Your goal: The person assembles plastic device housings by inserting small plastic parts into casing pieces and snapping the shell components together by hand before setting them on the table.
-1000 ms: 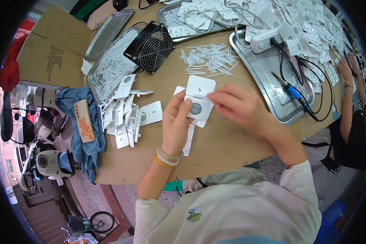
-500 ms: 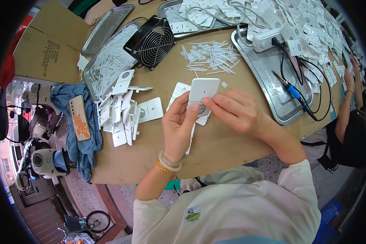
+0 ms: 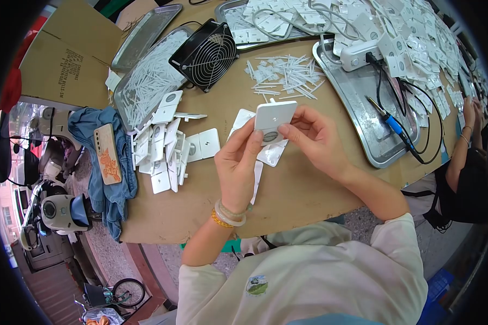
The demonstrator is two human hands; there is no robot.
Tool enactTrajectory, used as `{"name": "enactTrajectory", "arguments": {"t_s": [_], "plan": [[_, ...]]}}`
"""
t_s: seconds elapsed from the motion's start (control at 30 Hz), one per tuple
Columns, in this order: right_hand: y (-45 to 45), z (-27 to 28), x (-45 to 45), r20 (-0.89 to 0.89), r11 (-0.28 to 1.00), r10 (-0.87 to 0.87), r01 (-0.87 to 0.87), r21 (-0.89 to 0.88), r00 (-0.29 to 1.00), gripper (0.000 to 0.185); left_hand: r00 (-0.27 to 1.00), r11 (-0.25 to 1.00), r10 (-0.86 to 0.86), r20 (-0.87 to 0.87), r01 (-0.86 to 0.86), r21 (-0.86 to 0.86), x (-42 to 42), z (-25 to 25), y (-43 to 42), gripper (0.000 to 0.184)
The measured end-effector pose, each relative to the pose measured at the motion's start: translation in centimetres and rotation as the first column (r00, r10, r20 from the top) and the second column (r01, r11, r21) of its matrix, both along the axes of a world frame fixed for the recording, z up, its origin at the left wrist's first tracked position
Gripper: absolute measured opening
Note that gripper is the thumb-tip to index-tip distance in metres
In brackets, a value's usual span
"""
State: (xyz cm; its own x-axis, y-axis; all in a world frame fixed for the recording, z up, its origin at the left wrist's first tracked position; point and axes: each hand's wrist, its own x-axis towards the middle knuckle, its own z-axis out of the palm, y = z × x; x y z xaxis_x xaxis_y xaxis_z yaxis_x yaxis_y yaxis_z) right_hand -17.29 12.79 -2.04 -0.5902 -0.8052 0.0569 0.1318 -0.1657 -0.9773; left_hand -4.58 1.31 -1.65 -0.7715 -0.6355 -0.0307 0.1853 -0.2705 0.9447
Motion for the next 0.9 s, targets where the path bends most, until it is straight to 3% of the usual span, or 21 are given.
{"name": "enactTrajectory", "arguments": {"t_s": [0.1,0.17,0.23,0.27,0.3,0.37,0.47,0.5,0.6,0.7,0.8,0.9], "plan": [[0.0,0.1,0.2,-0.009,1.0,-0.017,0.017,0.002,1.0,0.029,1.0,1.0,-0.009,0.015,0.009,-0.004,0.0,0.0,-0.1,0.034],[-1.0,0.8,1.1,-0.171,0.968,-0.244,0.23,-0.098,0.954,0.028,0.998,0.994,-0.003,0.064,0.01,-0.109,0.0,-0.2,-0.2,0.036],[-1.0,1.6,1.0,-0.452,0.947,-0.322,0.282,-0.156,0.832,0.029,0.994,0.913,0.061,0.089,-0.02,-0.408,-0.1,0.1,-0.1,0.032],[-0.6,1.9,0.2,-0.64,0.962,-0.27,0.236,-0.14,0.72,0.03,0.991,0.839,0.098,0.093,-0.031,-0.544,-0.2,0.2,0.0,0.03],[-0.2,2.0,-0.4,-0.794,0.974,-0.207,0.193,-0.115,0.571,0.032,0.992,0.856,0.111,0.066,-0.062,-0.513,-0.3,0.4,0.1,0.027],[0.6,1.8,-0.9,-0.78,0.987,-0.12,0.158,-0.027,0.614,0.032,0.99,0.885,0.139,0.018,-0.116,-0.45,-0.6,0.7,0.3,0.021],[1.3,2.3,-1.7,-0.738,0.993,-0.021,0.102,0.066,0.675,0.03,0.99,0.738,0.112,0.086,-0.025,-0.674,-0.3,0.5,-0.3,0.014],[1.4,2.6,-1.9,-0.72,0.993,0.007,0.082,0.089,0.694,0.029,0.985,0.749,0.154,0.08,-0.064,-0.659,-0.5,0.8,-0.1,0.018],[1.6,2.8,-2.1,-0.679,0.973,0.108,0.062,0.221,0.726,0.029,0.996,0.864,0.013,0.092,0.035,-0.502,-0.6,0.1,-0.8,0.016],[1.3,2.9,-1.7,-0.565,0.971,0.141,-0.003,0.239,0.813,0.026,0.979,0.857,-0.018,0.202,0.119,-0.501,-0.4,0.4,-0.9,0.015],[1.4,2.1,-1.9,-0.695,0.982,0.149,-0.02,0.19,0.703,0.022,0.983,0.81,-0.006,0.183,0.112,-0.575,-0.3,-0.1,-1.0,0.013],[1.5,2.4,-1.9,-0.651,0.977,0.159,-0.025,0.21,0.742,0.018,0.984,0.811,-0.004,0.176,0.106,-0.576,-0.3,0.4,-0.7,0.013]]}}
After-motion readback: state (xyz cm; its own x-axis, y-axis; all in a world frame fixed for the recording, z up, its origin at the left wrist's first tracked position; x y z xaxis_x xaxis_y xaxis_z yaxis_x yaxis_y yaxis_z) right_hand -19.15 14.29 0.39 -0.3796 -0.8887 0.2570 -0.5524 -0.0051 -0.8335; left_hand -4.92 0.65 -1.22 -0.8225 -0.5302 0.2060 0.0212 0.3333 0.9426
